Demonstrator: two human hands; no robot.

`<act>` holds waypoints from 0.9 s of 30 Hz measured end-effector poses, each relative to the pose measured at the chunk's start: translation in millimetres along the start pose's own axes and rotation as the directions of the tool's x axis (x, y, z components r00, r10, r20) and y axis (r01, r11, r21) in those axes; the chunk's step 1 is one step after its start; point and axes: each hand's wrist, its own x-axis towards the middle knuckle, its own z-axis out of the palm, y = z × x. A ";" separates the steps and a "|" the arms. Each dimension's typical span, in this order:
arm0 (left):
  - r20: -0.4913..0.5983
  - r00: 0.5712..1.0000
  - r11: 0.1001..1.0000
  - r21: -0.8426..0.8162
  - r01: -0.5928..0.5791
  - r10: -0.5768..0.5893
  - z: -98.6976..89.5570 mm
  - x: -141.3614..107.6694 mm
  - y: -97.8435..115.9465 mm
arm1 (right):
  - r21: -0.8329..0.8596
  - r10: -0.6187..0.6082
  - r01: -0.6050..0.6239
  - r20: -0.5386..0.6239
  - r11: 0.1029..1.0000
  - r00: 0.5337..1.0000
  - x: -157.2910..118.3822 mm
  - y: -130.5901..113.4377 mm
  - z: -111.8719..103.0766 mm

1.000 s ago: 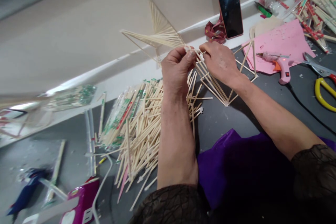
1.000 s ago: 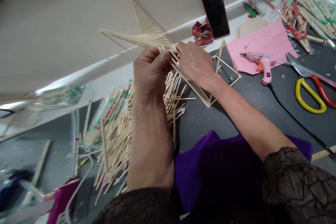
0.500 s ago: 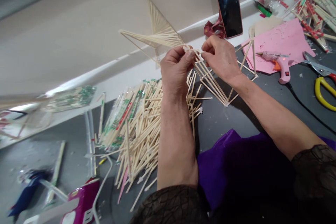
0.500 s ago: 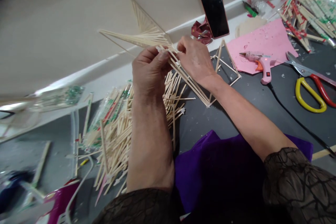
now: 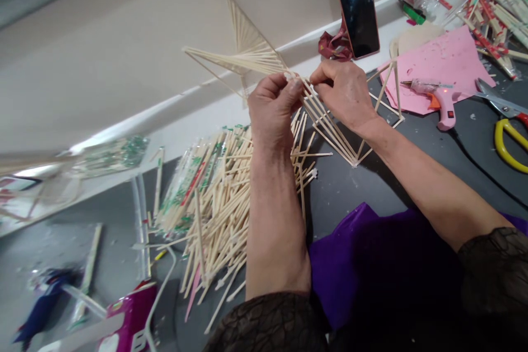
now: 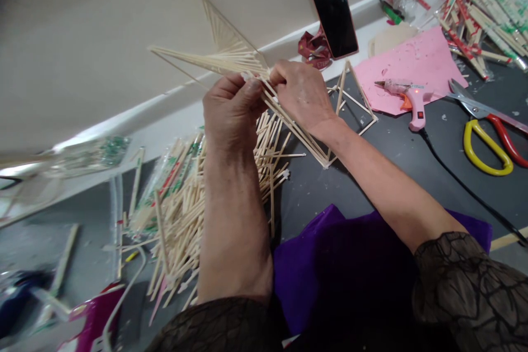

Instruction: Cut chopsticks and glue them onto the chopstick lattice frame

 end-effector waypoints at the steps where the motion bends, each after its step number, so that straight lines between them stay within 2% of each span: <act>1: 0.001 1.000 1.000 -0.007 0.002 -0.002 -0.4 0.4 -0.5 | -0.004 -0.001 0.001 -0.002 1.000 1.000 -0.1 -0.1 0.0; 19: -0.009 1.000 1.000 0.006 0.014 -0.014 3.4 -1.7 3.0 | -0.170 -0.050 0.057 0.045 0.984 0.998 -2.9 -2.4 2.5; 27: -0.021 1.000 1.000 -0.007 0.015 -0.015 3.2 -1.0 2.5 | -0.144 -0.052 0.059 0.051 0.988 0.997 -4.1 -3.8 0.2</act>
